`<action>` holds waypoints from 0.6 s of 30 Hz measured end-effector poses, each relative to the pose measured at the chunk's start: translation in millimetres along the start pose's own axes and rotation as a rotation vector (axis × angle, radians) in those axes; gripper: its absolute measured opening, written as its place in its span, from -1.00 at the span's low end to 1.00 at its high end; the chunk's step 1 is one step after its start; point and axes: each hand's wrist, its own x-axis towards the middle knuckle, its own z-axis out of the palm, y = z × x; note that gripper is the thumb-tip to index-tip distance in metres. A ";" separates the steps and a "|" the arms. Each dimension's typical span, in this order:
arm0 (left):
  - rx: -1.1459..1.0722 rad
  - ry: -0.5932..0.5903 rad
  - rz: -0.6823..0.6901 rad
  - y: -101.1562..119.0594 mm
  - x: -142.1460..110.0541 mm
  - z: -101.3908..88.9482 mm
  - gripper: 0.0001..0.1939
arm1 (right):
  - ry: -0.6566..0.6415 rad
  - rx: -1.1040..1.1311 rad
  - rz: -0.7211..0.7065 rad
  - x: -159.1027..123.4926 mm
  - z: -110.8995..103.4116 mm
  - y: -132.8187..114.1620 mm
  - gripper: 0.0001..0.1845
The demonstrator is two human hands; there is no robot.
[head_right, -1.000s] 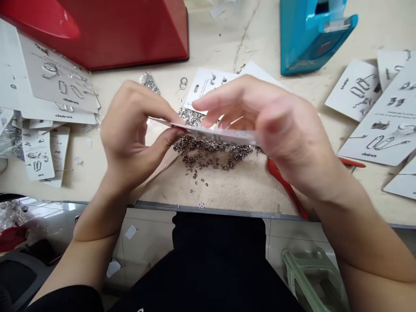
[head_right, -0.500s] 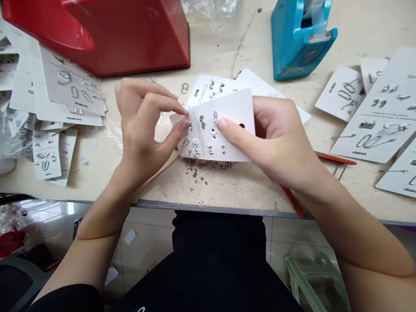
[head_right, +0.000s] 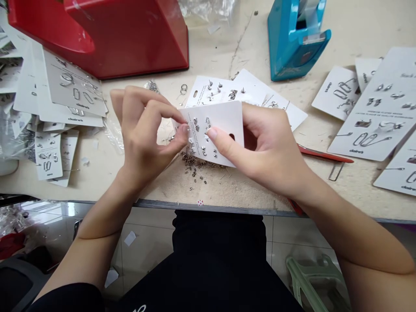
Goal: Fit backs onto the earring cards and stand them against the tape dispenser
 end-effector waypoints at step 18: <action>0.012 0.039 0.160 11.0 8.8 -6.1 -0.76 | 0.077 0.031 0.087 -3.0 2.4 8.3 -0.85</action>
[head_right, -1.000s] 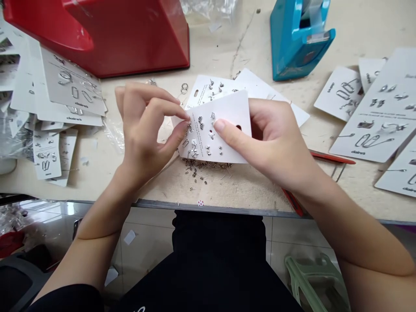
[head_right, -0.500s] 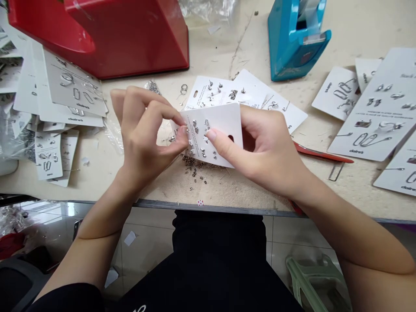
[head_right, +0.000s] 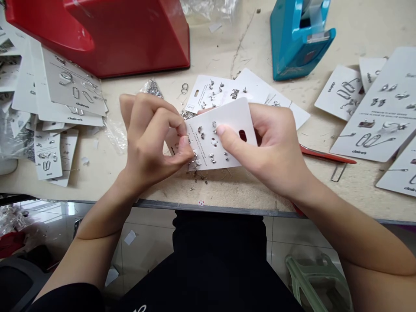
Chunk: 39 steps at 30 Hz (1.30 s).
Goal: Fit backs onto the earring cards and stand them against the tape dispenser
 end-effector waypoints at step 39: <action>-0.405 -0.240 -0.495 6.1 -2.1 -8.4 -0.86 | -0.095 0.481 0.158 10.2 2.3 -0.3 -0.72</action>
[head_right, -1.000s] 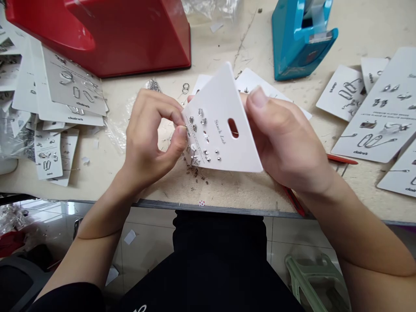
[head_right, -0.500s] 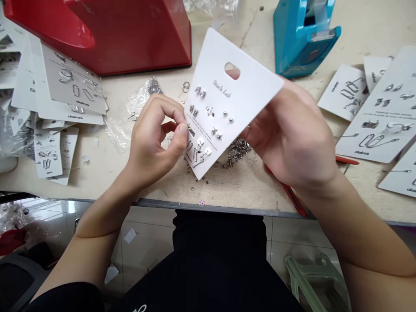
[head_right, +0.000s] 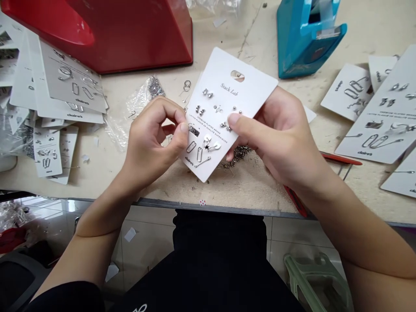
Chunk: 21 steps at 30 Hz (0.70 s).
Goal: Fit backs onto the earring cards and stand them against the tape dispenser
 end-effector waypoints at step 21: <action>0.271 0.051 0.146 0.6 1.9 -0.7 -0.90 | 0.012 -0.317 -0.440 3.7 -10.1 11.7 -0.69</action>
